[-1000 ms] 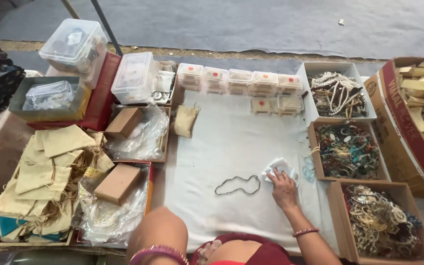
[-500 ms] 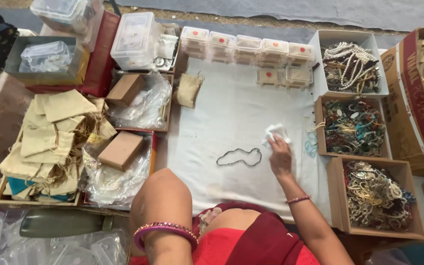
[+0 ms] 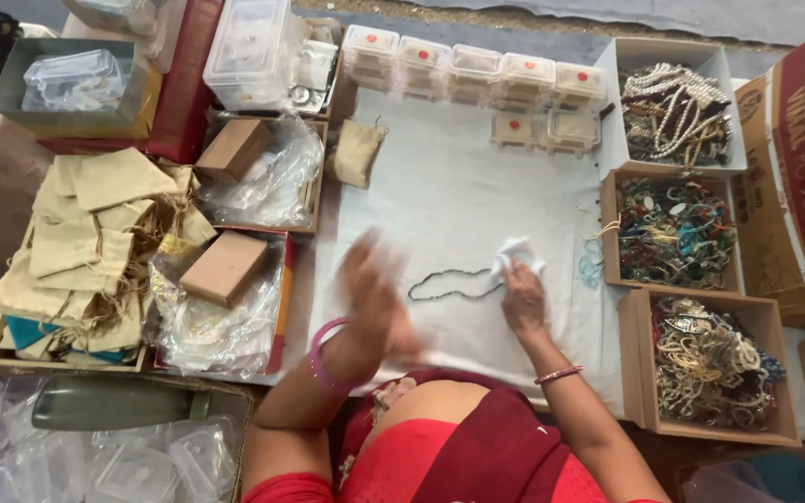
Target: Cleaning a necklace with a white cloth and placing it into a small plastic bag or container.
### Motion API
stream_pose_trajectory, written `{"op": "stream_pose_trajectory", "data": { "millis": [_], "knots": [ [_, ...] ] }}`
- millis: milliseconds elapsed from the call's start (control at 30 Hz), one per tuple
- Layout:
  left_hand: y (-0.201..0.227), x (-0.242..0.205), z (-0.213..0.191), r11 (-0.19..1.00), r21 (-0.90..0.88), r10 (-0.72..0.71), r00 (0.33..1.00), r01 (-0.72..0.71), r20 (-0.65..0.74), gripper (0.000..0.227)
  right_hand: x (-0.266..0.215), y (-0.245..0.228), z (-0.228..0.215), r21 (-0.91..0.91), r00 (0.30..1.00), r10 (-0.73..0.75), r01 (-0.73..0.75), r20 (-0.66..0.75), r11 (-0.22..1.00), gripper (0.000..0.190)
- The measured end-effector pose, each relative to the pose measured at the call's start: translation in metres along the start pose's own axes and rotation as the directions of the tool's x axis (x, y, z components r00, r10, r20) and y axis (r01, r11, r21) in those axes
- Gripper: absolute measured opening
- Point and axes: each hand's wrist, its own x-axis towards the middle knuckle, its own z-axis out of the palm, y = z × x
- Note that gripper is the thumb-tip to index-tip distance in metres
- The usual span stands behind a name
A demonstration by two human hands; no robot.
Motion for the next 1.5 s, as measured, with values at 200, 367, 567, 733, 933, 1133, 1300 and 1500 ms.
{"op": "stream_pose_trajectory", "data": {
  "millis": [200,367,567,733,933,1133,1300,1500],
  "knots": [
    [-0.11,-0.204,0.058,0.949,0.303,-0.3,0.565,0.09,0.769,0.02,0.003,-0.039,-0.002,0.102,0.995,-0.04,0.049,-0.093,0.994,0.047],
    [-0.118,-0.254,0.046,0.96,0.278,-0.219,0.534,-0.032,0.817,0.029,-0.01,-0.048,-0.01,0.114,0.948,-0.312,0.304,0.06,0.946,0.048],
    [-0.1,-0.249,0.039,0.904,0.41,-0.267,0.59,-0.12,0.762,0.044,-0.015,0.031,-0.021,-0.018,0.954,-0.296,0.297,0.04,0.955,0.039],
    [-0.092,-0.228,0.037,0.902,0.411,-0.252,0.61,-0.134,0.751,0.056,0.014,-0.001,-0.011,-0.043,0.986,-0.012,0.005,-0.167,0.999,0.035],
    [-0.099,-0.252,0.042,0.926,0.367,-0.282,0.481,-0.091,0.83,0.063,0.011,-0.072,0.014,0.055,0.94,-0.339,0.341,-0.032,0.939,0.045],
    [-0.099,-0.257,0.042,0.9,0.42,-0.319,0.481,-0.117,0.817,0.062,-0.006,0.012,0.003,-0.138,0.956,-0.288,0.294,0.062,0.946,0.032],
    [-0.101,-0.253,0.043,0.894,0.443,-0.369,0.445,-0.072,0.816,0.067,0.006,0.023,-0.019,-0.076,0.994,0.112,-0.112,-0.005,0.991,0.04],
    [-0.098,-0.247,0.042,0.882,0.469,-0.414,0.408,-0.041,0.814,0.07,0.01,-0.075,0.011,0.108,0.956,-0.264,0.278,-0.124,0.955,0.041]
  ]
}}
